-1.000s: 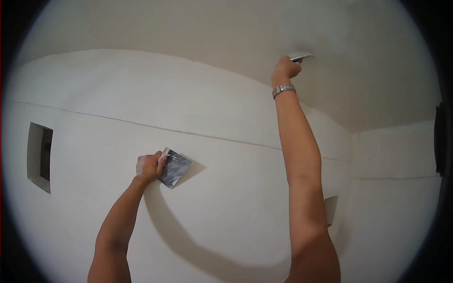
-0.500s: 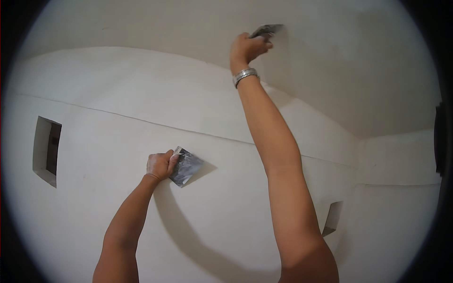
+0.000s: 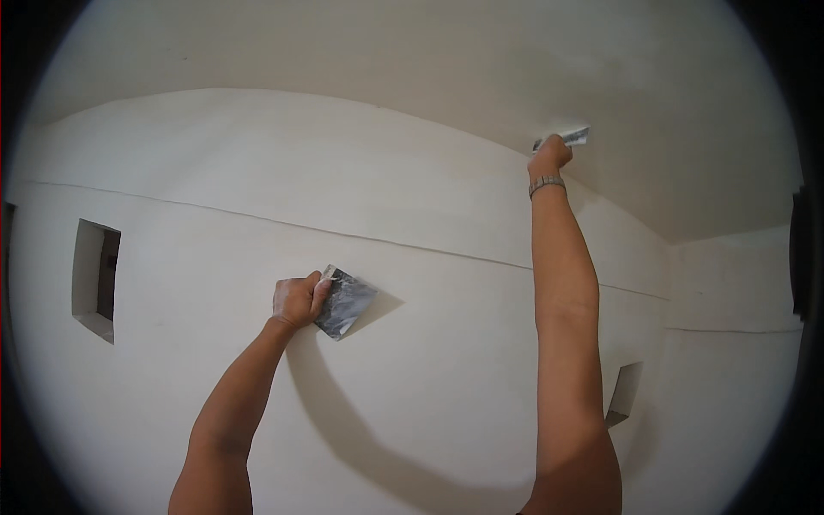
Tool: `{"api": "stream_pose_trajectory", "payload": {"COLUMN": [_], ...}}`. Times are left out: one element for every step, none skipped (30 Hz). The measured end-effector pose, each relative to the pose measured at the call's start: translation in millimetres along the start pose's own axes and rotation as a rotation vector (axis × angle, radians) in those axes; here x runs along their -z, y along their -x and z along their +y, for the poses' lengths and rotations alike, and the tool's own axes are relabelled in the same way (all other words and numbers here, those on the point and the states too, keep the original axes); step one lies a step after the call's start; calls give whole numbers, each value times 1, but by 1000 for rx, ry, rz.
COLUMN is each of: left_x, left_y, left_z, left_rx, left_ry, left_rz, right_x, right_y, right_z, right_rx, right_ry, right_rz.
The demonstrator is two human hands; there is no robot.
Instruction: The person applies a white substance to the ceiling and walls using two putty knives, repeatedly transferring the substance between the tools and spreading it across the surfaces.
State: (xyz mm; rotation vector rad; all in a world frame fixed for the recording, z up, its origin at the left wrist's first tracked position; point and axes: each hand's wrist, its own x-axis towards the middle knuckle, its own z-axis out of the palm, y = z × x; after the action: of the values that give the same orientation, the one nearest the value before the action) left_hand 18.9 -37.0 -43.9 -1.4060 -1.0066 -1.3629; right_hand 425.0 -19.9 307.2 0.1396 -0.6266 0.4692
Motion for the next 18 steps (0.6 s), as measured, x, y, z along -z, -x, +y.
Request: {"api": "stream_pose_trajectory", "payload": {"left_x": [5, 6, -3, -10, -10, -7, -5, -4, -10, -13, -16, -12, -9, -7, -5, -8, -10, -10], "left_y": [1, 1, -4, -10, -8, -5, -2, -1, -7, -11, -14, -12, -11, -8, -7, -12, -13, -11], "left_z": [-5, -6, 3, 9, 3, -5, -11, -13, -5, 0, 5, 1, -2, -6, -8, -6, -7, -11], "left_rx": [7, 9, -3, -10, 0, 3, 10, 19, -2, -16, -20, -5, 8, 13, 19, 15, 7, -5], "left_ry": [-12, -15, 7, 23, 10, -12, -25, -23, 10, 33, 50, 38, 25, 25, 23, 34, 46, 9], "left_rz": [-7, -5, -10, -12, -14, -24, -36, -37, -22, -6, -7, -20, -30, -33, -42, -43, -37, -32], "right_x": [-16, -28, -38, -52, -69, -87, -104, -116, -127, -137, -139, -138, -133, -120, -108, -96, -84, -69], "right_y": [23, 39, 31, 26, 50, 83, 115, 139, 137, 141, 142, 157, 165, 169, 164, 147, 132, 116], "right_z": [-4, -7, -9, -8, -1, 2, -1, -1, 1, 3, 7, 12, 16, 20, 24, 26, 30, 27], "right_rx": [-29, -42, 71, 180, 148, 112, 72, 40, 75, 100, 114, 211, 309, 319, 327, 320, 301, 251], "right_ry": [-23, -38, -61, -86, -124, -165, -186, -202, -276, -353, -343, -191, -41, -51, -49, -144, -242, -185], "right_rz": [-15, -24, 6, 30, 24, 15, -14, -38, -79, -127, -125, -189, -255, -372, -372, -332, -292, -245]}}
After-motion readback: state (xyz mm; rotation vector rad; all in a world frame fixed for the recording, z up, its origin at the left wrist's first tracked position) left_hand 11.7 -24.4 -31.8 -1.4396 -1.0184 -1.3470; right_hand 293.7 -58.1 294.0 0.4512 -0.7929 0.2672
